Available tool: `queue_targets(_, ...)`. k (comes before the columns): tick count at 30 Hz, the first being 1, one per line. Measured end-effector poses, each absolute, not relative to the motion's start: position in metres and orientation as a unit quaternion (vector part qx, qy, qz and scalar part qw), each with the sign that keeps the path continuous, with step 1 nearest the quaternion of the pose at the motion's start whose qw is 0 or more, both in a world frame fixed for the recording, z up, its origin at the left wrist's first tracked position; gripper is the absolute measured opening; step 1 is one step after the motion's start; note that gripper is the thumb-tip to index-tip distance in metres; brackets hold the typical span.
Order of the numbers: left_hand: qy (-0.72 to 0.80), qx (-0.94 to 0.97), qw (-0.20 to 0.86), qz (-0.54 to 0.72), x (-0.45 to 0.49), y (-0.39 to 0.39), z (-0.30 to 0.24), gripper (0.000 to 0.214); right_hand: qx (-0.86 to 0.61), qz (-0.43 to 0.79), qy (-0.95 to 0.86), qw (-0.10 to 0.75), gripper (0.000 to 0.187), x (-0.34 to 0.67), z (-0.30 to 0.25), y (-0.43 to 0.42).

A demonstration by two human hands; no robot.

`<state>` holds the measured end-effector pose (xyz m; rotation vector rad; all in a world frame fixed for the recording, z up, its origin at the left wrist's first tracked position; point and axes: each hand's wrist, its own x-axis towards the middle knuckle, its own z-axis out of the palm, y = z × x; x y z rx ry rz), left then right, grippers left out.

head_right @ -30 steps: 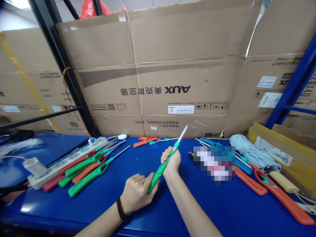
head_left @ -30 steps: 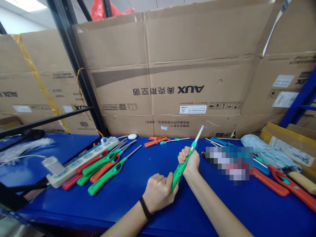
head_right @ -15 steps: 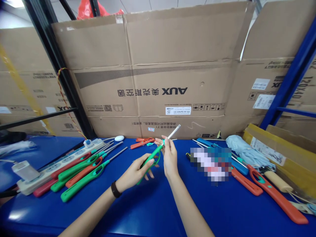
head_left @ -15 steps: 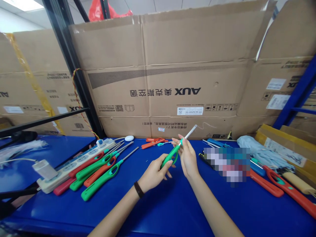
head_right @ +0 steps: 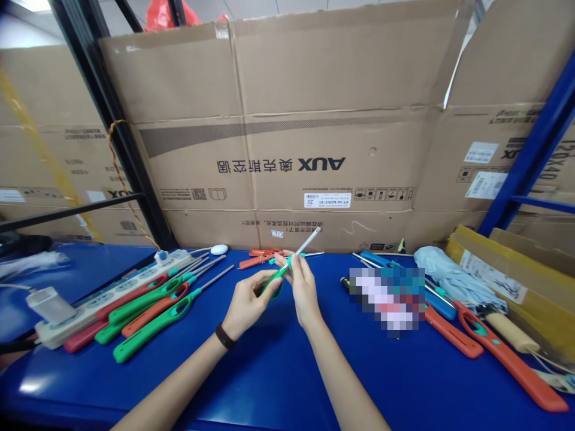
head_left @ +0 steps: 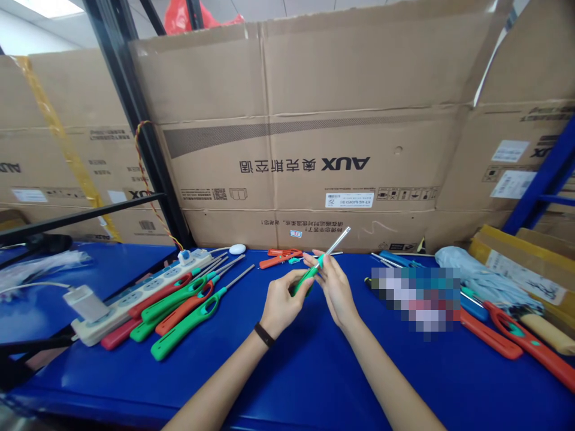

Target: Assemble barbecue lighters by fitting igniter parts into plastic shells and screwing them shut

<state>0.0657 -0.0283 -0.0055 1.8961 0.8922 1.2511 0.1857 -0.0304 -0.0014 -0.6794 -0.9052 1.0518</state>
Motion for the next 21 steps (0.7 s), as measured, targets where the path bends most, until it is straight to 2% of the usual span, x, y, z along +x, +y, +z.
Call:
queue_targets(7,0.340,0.678,0.411,0.506,0.0598,-0.0271,-0.0028,0.032,-0.345,0.497,-0.438,0.665,0.033,0.1839,-0.0051,-0.0324)
queue_targets(14,0.331,0.655,0.466,0.494,0.0581,-0.0251,-0.0017,0.040,-0.348,0.506,-0.444,0.652,0.031,0.1876,-0.0092,-0.0316)
queue_targets(21,0.349,0.636,0.495,0.478,0.0597,-0.0277,-0.0034,0.051,-0.352,0.536,-0.427,0.638,0.041,0.1832,-0.0095,-0.0324)
